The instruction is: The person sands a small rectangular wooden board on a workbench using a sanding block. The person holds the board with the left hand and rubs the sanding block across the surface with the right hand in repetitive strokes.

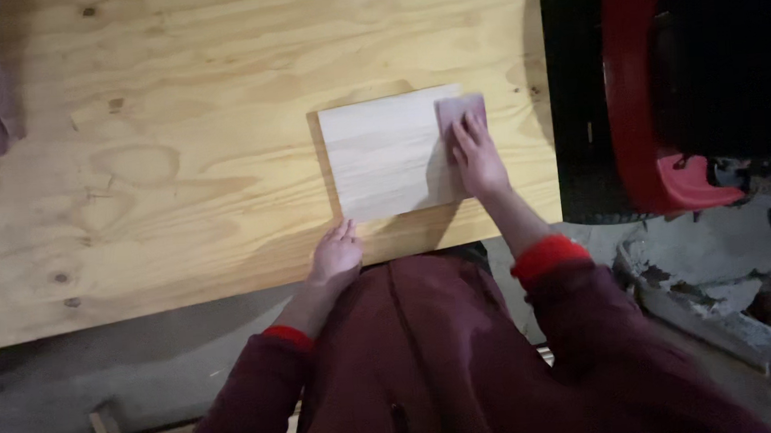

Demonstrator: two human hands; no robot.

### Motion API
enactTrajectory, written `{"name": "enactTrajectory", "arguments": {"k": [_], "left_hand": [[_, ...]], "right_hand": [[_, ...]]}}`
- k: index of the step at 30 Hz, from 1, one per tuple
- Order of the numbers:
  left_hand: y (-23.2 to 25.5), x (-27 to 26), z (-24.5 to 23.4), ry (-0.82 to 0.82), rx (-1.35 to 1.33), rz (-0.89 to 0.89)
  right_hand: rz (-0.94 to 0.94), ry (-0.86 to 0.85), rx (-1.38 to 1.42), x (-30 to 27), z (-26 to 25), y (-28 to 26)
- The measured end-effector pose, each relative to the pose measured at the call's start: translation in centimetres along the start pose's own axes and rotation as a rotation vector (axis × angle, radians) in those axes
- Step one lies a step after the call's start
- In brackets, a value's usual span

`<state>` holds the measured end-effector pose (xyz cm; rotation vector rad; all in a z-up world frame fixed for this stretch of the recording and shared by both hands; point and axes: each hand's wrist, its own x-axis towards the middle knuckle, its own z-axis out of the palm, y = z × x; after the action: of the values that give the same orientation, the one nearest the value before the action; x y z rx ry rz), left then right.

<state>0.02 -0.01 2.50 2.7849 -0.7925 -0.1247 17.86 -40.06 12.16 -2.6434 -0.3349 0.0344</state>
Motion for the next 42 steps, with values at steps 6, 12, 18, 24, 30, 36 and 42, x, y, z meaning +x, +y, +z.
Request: {"name": "enactTrajectory", "arguments": {"k": [6, 12, 18, 24, 30, 36, 42], "left_hand": [[-0.5, 0.0, -0.8, -0.046, -0.034, 0.027], [-0.3, 0.2, -1.3, 0.053, 0.003, 0.068], [-0.7, -0.1, 0.1, 0.026, 0.013, 0.057], [-0.5, 0.0, 0.2, 0.054, 0.010, 0.042], [-0.3, 0.3, -0.4, 0.077, -0.002, 0.044], [-0.2, 0.2, 0.5, 0.050, 0.029, 0.018], [-0.3, 0.4, -2.9, -0.116, 0.004, 0.055]], "right_hand": [[-0.184, -0.035, -0.028, -12.1, 1.0, -0.2], [-0.274, -0.101, -0.197, -11.6, 1.6, -5.3], [-0.273, -0.006, -0.221, -9.5, 1.2, -5.2], [-0.286, 0.084, -0.258, -11.9, -0.4, -3.0], [-0.389, 0.027, -0.238, -9.7, 2.5, -6.9], [-0.400, 0.163, -0.167, 4.4, 7.5, -5.6], [0.043, -0.160, -0.195, 12.2, 3.3, -1.9]]}}
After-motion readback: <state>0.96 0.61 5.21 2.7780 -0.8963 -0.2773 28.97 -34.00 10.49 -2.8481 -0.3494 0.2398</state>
